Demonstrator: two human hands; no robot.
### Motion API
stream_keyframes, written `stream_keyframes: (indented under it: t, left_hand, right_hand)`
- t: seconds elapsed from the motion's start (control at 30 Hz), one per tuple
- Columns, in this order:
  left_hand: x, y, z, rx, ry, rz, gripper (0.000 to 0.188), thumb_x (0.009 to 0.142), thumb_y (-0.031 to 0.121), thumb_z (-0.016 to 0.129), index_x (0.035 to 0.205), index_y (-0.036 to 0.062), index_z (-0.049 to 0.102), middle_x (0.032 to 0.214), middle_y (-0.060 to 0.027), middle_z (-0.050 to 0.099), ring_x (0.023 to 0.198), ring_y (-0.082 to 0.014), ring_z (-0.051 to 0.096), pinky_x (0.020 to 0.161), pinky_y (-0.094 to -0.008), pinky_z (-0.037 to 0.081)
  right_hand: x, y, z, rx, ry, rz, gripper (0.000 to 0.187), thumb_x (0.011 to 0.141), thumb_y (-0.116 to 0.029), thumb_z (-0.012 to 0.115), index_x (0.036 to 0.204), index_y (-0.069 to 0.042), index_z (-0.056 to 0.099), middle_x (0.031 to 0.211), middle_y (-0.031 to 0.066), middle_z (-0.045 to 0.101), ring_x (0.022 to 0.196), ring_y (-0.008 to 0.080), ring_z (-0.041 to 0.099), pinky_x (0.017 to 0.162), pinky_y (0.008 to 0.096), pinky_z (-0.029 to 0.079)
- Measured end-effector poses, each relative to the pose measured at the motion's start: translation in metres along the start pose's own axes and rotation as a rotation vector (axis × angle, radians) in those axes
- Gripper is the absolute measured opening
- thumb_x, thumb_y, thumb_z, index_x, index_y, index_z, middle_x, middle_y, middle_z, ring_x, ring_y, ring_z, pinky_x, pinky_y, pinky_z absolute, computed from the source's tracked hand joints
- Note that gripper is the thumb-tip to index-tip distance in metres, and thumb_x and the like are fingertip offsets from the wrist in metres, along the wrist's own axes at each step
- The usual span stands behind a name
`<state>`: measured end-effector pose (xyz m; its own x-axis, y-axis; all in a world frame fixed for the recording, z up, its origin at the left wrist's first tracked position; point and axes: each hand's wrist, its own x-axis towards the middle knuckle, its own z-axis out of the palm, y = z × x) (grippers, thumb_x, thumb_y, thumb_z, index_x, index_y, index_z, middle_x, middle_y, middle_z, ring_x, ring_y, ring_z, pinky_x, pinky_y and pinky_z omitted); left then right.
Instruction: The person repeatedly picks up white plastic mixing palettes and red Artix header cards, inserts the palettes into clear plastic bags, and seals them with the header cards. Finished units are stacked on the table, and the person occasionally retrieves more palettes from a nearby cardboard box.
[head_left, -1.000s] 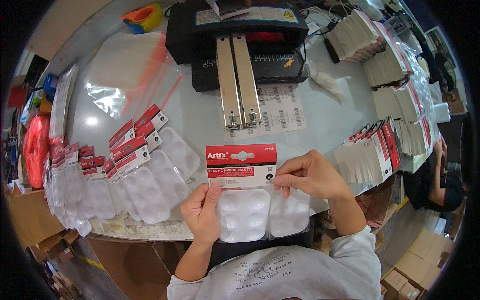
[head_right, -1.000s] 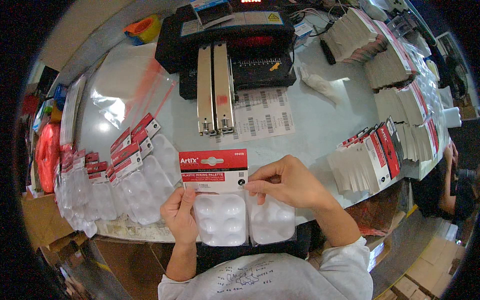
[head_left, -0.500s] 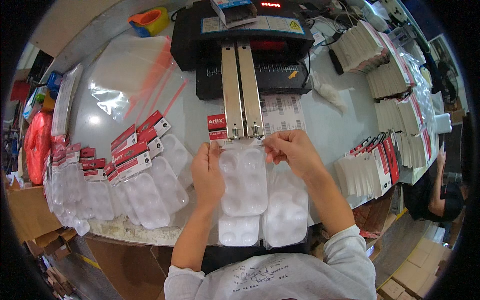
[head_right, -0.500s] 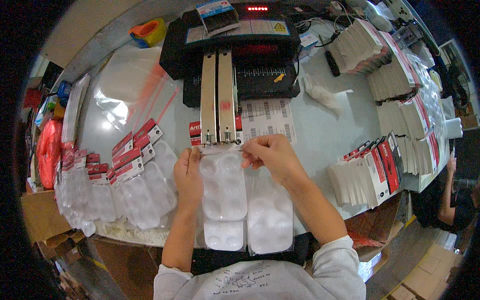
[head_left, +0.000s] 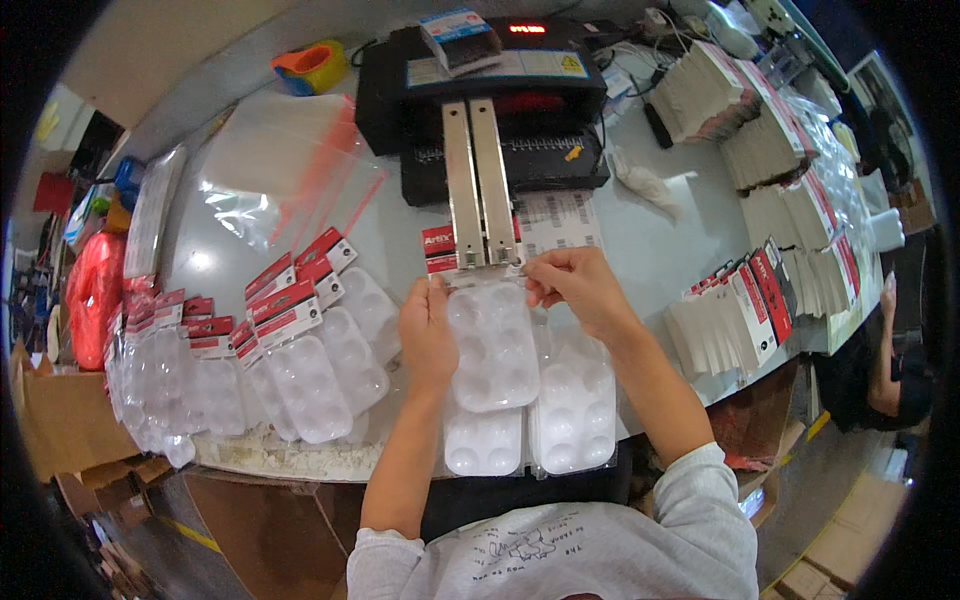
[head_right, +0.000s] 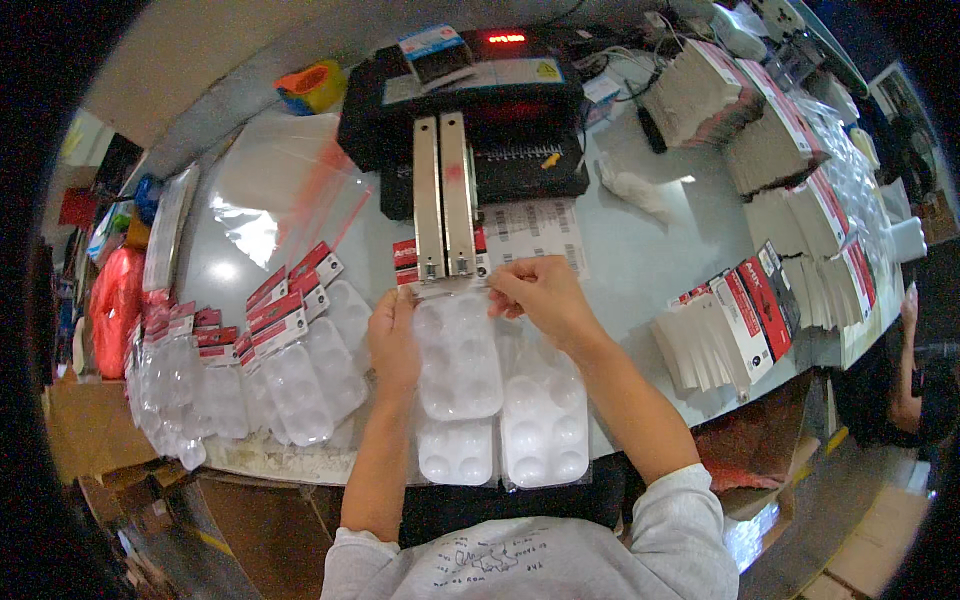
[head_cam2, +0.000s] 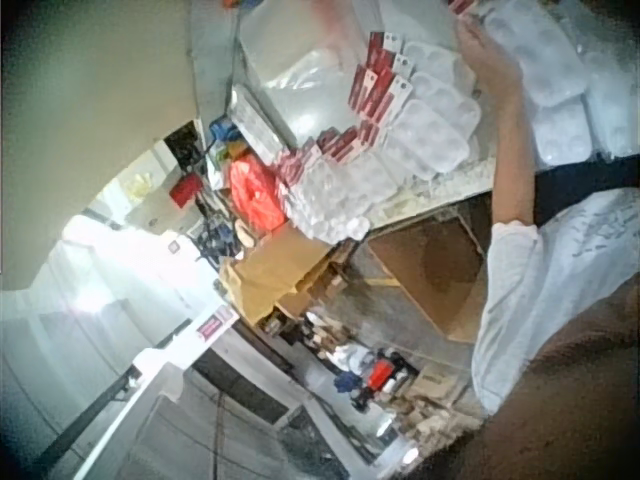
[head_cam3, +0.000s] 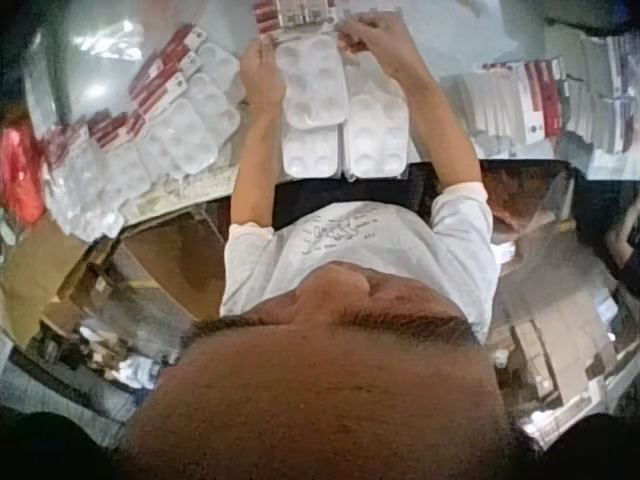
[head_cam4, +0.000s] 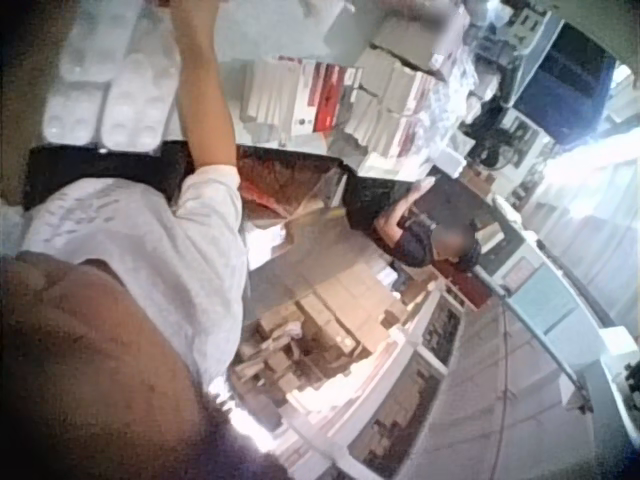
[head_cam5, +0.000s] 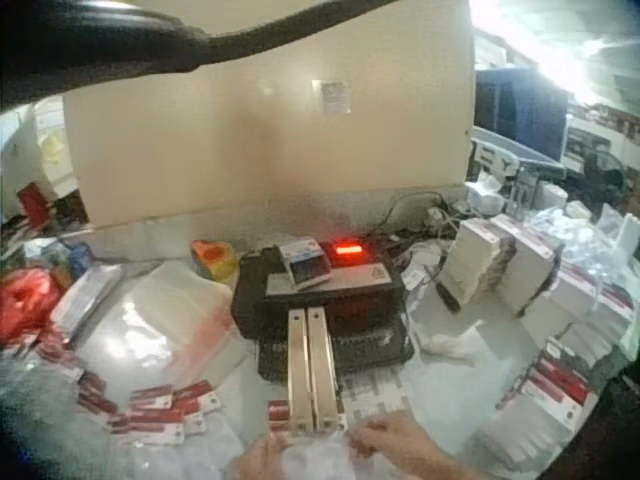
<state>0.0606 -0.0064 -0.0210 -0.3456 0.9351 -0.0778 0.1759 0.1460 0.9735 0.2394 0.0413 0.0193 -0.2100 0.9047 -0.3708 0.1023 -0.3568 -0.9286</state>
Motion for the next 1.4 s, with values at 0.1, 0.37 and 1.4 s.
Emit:
stream_keyframes:
  t: [0.1,0.37,1.4]
  left_hand:
    - [-0.004,0.017,-0.03,0.272,0.052,0.069,0.029,0.093,0.027,0.046,0.083,0.0018,0.054,0.074,-0.0121,0.058,0.066,-0.022,0.05,0.067,-0.0327,0.042]
    - [-0.013,0.029,-0.123,1.137,0.287,0.201,0.059,0.085,0.044,0.053,0.134,0.0149,0.037,0.136,-0.0247,0.032,0.125,-0.0427,0.029,0.095,-0.0492,0.03]
    - [-0.064,0.004,-0.118,0.732,0.103,0.418,0.024,0.069,0.022,0.072,0.083,0.0071,0.059,0.097,-0.0117,0.054,0.1,-0.0295,0.049,0.089,-0.0398,0.037]
  right_hand:
    - [-0.029,-0.031,0.0,-0.338,0.188,-0.21,0.023,0.082,-0.018,0.065,0.096,0.0,0.064,0.081,0.0101,0.065,0.068,0.0149,0.062,0.064,0.0268,0.049]
    - [-0.115,-0.045,-0.179,-1.223,0.914,-0.256,0.053,0.081,-0.024,0.066,0.123,0.004,0.049,0.118,0.0187,0.056,0.104,0.0232,0.055,0.091,0.0322,0.041]
    - [-0.13,-0.039,-0.192,-0.72,0.517,-0.228,0.065,0.069,-0.012,0.073,0.126,0.004,0.046,0.109,0.0144,0.06,0.098,0.0178,0.057,0.088,0.0282,0.043]
